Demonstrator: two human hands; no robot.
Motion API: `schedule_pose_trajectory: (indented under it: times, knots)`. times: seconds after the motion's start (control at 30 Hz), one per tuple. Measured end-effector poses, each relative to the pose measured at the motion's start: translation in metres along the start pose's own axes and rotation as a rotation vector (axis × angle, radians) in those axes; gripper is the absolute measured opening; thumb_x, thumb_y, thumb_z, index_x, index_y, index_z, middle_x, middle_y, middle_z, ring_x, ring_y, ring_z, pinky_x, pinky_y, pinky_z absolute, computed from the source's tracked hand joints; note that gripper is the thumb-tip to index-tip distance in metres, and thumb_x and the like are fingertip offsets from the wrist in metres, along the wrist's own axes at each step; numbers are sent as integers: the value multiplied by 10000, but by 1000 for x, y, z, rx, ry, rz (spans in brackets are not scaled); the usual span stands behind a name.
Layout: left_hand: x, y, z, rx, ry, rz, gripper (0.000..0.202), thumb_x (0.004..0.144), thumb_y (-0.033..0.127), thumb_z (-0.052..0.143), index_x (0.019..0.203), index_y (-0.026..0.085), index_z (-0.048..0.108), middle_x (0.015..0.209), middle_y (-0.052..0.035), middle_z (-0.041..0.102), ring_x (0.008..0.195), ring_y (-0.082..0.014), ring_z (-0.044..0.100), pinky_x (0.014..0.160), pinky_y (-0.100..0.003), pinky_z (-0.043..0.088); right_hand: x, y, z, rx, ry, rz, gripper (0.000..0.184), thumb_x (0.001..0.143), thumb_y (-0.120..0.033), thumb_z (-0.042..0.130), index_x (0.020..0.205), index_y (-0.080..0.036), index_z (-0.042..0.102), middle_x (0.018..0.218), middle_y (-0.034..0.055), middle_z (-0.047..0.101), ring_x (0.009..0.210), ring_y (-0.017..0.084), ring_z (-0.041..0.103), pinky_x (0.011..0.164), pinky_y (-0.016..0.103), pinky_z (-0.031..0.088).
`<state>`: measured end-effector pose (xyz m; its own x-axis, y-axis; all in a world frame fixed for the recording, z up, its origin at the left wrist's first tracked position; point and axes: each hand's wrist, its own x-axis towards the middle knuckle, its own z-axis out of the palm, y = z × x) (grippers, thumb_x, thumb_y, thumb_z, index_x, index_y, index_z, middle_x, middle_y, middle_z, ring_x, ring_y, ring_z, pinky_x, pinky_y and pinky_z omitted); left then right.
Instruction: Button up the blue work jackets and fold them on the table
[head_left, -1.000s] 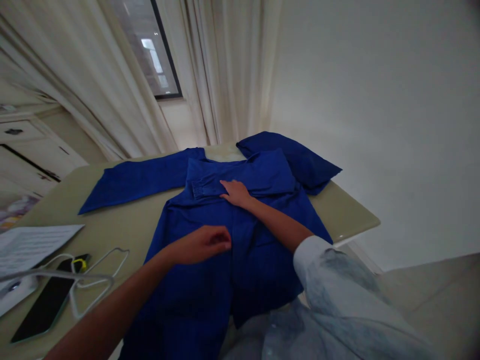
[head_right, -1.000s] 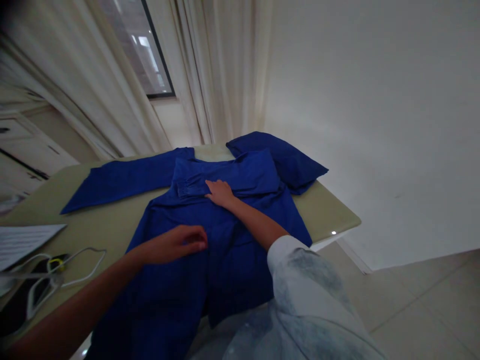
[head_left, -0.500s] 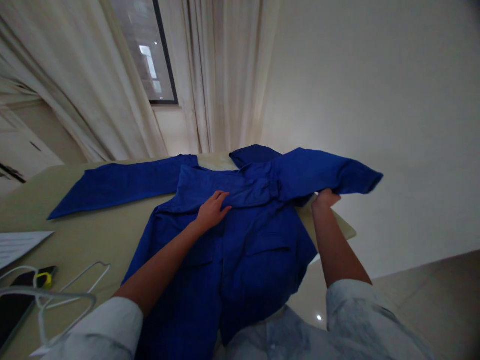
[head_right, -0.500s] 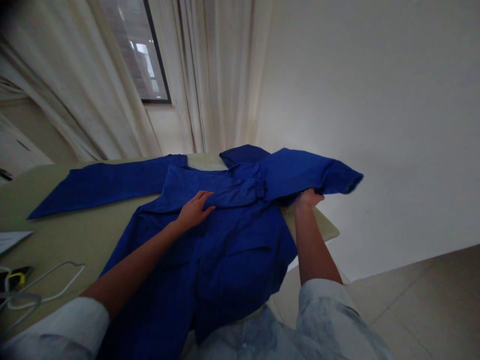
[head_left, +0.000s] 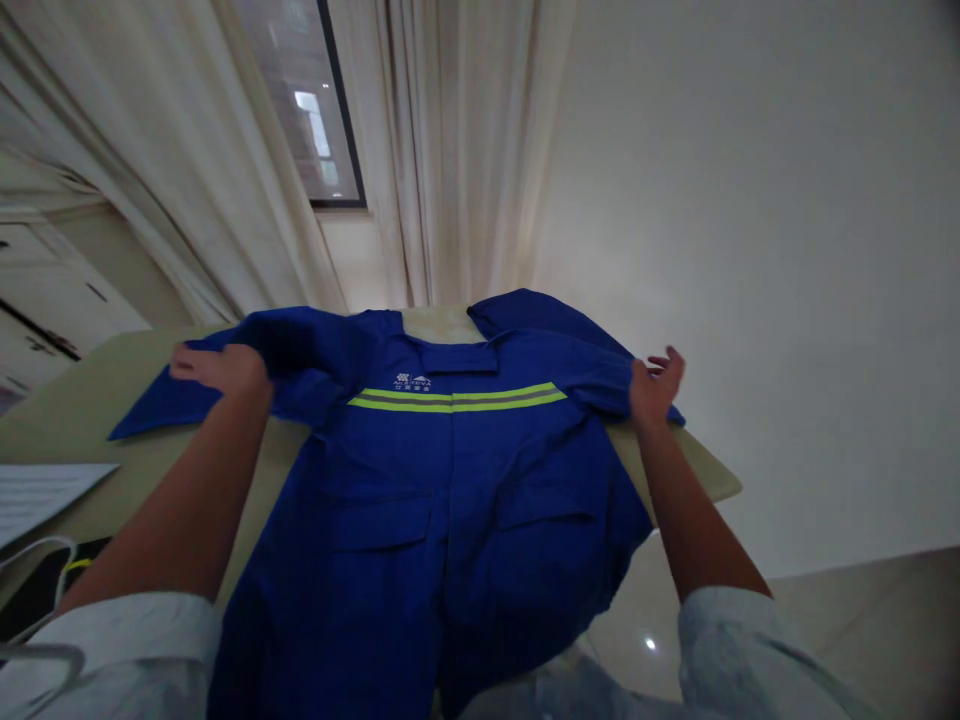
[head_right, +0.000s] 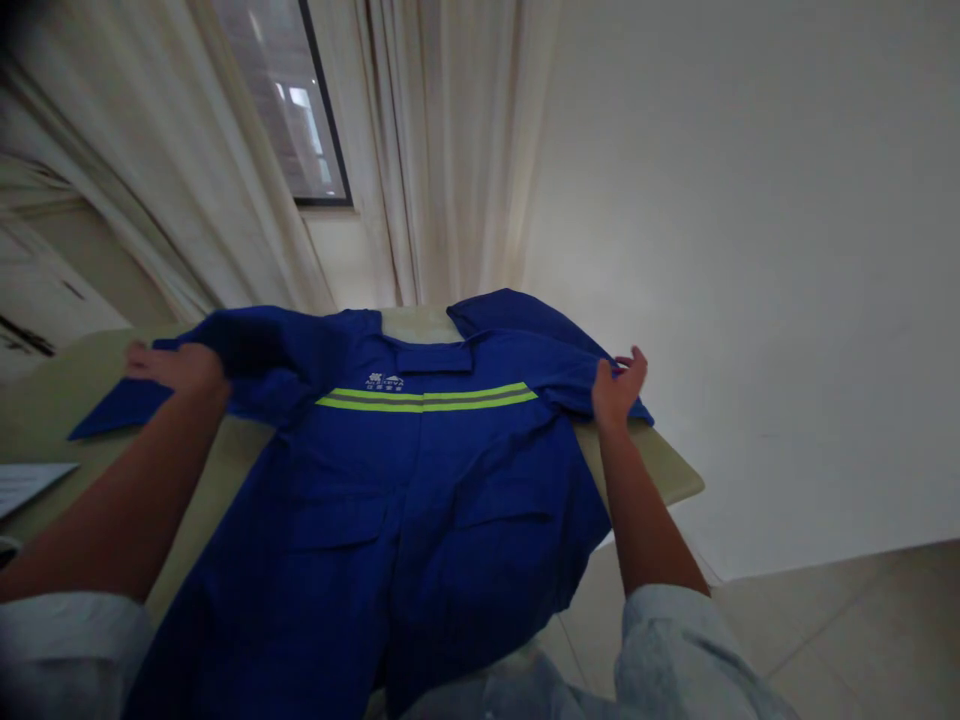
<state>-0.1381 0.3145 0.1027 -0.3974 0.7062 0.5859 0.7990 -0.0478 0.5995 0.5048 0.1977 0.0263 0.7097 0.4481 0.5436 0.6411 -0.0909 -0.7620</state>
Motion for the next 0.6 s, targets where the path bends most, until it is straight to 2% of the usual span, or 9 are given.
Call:
schedule_pose_trajectory:
  times: [0.03, 0.07, 0.1, 0.2, 0.27, 0.33, 0.4, 0.5, 0.6]
  knots:
    - [-1, -5, 0, 23, 70, -53, 486, 994, 186, 454, 1452, 22, 434, 1454, -278, 527, 1441, -467, 446, 1161, -768, 299, 2, -9, 16, -1, -130, -92, 730, 898, -393, 593, 1539, -131, 364, 1349, 191, 590, 1159, 306, 625, 1067, 521, 498]
    - [-5, -7, 4, 41, 85, -82, 503, 997, 191, 467, 1455, -12, 427, 1493, -282, 499, 1462, -466, 413, 1190, -754, 274, 4, -19, 32, -24, -251, -176, 746, 892, -423, 622, 1537, -126, 391, 1372, 200, 601, 1168, 308, 629, 1078, 511, 488]
    - [-11, -6, 12, 57, 46, -73, 498, 1003, 210, 483, 1443, -21, 455, 1501, -261, 512, 1457, -441, 428, 1214, -704, 295, 5, -30, 49, -68, -355, -249, 769, 884, -441, 650, 1540, -120, 407, 1421, 216, 591, 1220, 322, 614, 1104, 511, 465]
    - [-29, 4, 52, 32, -274, 96, 469, 987, 311, 567, 1364, 33, 594, 1425, -183, 638, 1374, -338, 563, 1199, -501, 429, 8, -59, 93, -289, -584, -363, 851, 872, -479, 708, 1589, -145, 391, 1603, 233, 465, 1428, 391, 476, 1160, 563, 384]
    - [-36, 12, 79, 100, -478, 171, 551, 952, 347, 608, 1406, 35, 581, 1459, -219, 625, 1404, -330, 560, 1188, -441, 443, 9, -69, 112, -467, -670, -310, 896, 867, -535, 730, 1609, -181, 374, 1622, 223, 453, 1467, 431, 428, 1140, 610, 368]
    - [-38, 14, 97, 243, -676, 213, 731, 943, 395, 617, 1533, -1, 446, 1519, -283, 559, 1445, -356, 527, 1165, -436, 454, 11, -72, 123, -608, -736, -222, 904, 857, -573, 745, 1595, -192, 389, 1529, 222, 560, 1416, 445, 488, 1102, 621, 382]
    - [-36, 12, 106, 407, -854, 249, 833, 922, 453, 642, 1585, 21, 384, 1475, -295, 594, 1371, -378, 597, 1087, -439, 508, 14, -70, 129, -684, -811, -220, 824, 883, -541, 723, 1564, -189, 421, 1379, 197, 676, 1330, 420, 576, 1081, 596, 399]
    - [-28, 4, 111, 555, -1018, 323, 664, 872, 469, 682, 1441, 137, 600, 1349, -235, 698, 1230, -397, 682, 993, -454, 551, 19, -66, 133, -706, -942, -362, 716, 922, -369, 658, 1568, -181, 413, 1223, 155, 745, 1220, 364, 658, 1059, 528, 433]
    - [-17, 3, 114, 560, -1050, 375, 456, 863, 423, 674, 1266, 215, 725, 1314, -175, 727, 1218, -398, 681, 1006, -471, 540, 26, -64, 136, -697, -994, -476, 794, 909, -317, 662, 1623, -185, 341, 1276, 176, 725, 1239, 366, 644, 1052, 500, 445]
